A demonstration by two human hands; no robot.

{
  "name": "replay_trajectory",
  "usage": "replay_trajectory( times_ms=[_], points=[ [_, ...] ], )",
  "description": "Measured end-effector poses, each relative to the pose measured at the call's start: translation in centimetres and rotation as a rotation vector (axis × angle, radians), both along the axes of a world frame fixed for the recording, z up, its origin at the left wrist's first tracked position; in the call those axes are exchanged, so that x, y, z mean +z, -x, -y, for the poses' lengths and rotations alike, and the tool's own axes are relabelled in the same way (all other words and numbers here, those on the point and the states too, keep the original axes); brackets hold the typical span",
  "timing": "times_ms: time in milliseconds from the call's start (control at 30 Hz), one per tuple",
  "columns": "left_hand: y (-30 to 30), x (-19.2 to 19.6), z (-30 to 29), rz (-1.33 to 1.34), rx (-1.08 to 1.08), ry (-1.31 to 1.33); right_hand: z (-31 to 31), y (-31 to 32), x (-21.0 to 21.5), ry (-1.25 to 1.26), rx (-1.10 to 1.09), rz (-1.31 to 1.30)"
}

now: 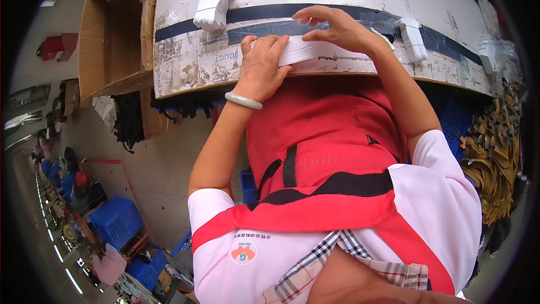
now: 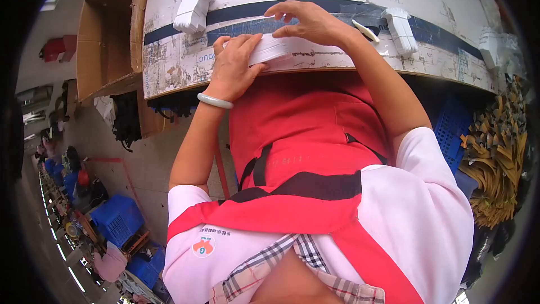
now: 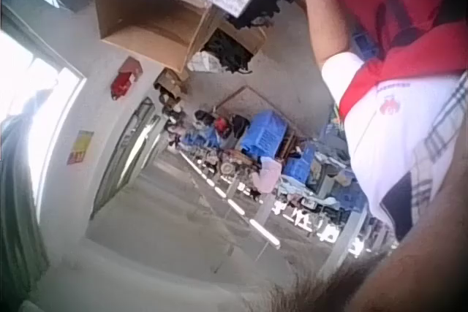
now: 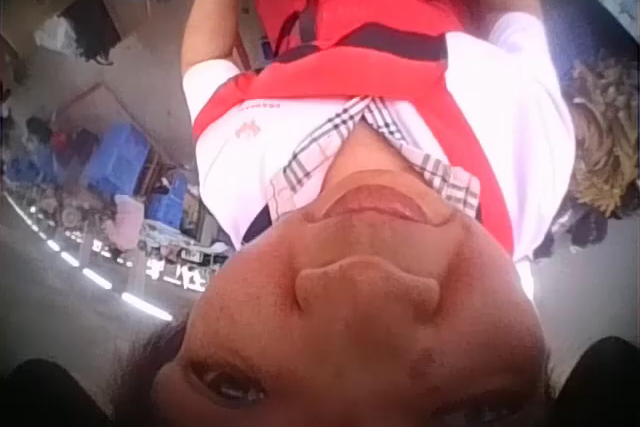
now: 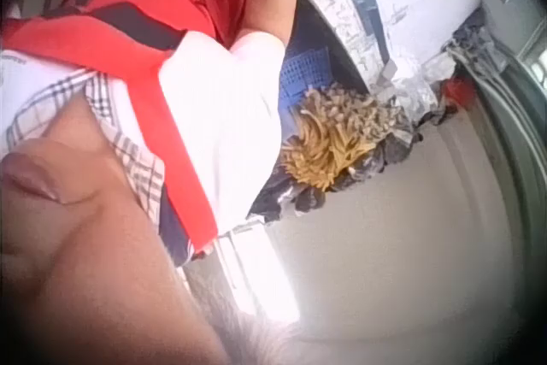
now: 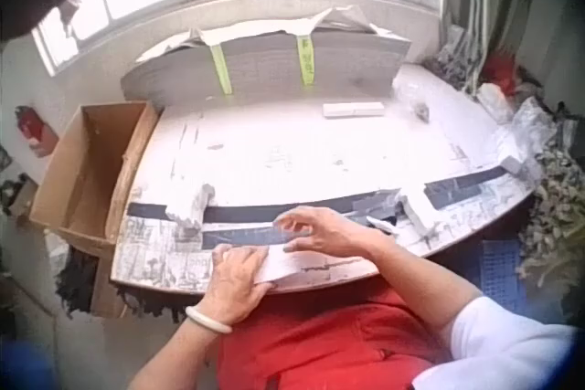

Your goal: Folding and sorting a strip of manufacturing or care labels on a production workbench.

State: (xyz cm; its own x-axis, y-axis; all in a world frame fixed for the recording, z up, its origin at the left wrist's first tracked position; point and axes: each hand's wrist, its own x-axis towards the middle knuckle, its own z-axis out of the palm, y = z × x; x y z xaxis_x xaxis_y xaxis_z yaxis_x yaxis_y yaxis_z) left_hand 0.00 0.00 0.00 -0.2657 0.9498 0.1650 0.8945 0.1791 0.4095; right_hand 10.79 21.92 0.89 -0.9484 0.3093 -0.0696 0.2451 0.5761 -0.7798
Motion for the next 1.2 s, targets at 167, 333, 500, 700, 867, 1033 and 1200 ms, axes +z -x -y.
replay_trajectory(
  times_ms=[167, 333, 500, 700, 867, 1033, 1200],
  points=[
    [0.5, 0.6, -0.5, -0.023, -0.021, 0.005, -7.7, 6.9, -2.7, -0.261, -0.188, -0.148],
    [-0.8, 1.6, -3.9, 0.014, -0.139, -0.052, -20.3, 10.8, -6.7, -0.301, -0.338, -0.044],
    [0.9, 1.0, -0.8, 0.088, -0.013, -0.011, -11.5, 16.4, -4.7, -0.504, -0.308, 0.056],
    [3.5, 2.1, -0.1, 0.495, 0.174, -0.151, -11.6, 15.8, -5.3, -0.312, -0.300, -0.130],
    [4.7, 1.8, -3.6, 1.116, 0.129, -0.332, -19.0, 10.4, -8.5, -0.338, -0.250, -0.186],
    [4.7, 1.8, -3.8, 1.424, 0.086, -0.416, -1.6, 6.6, 0.8, 0.004, -0.092, -0.311],
    [3.3, 0.7, -2.4, 1.385, 0.078, -0.314, 3.0, 2.6, -0.8, 0.192, -0.160, -0.362]
  ],
)
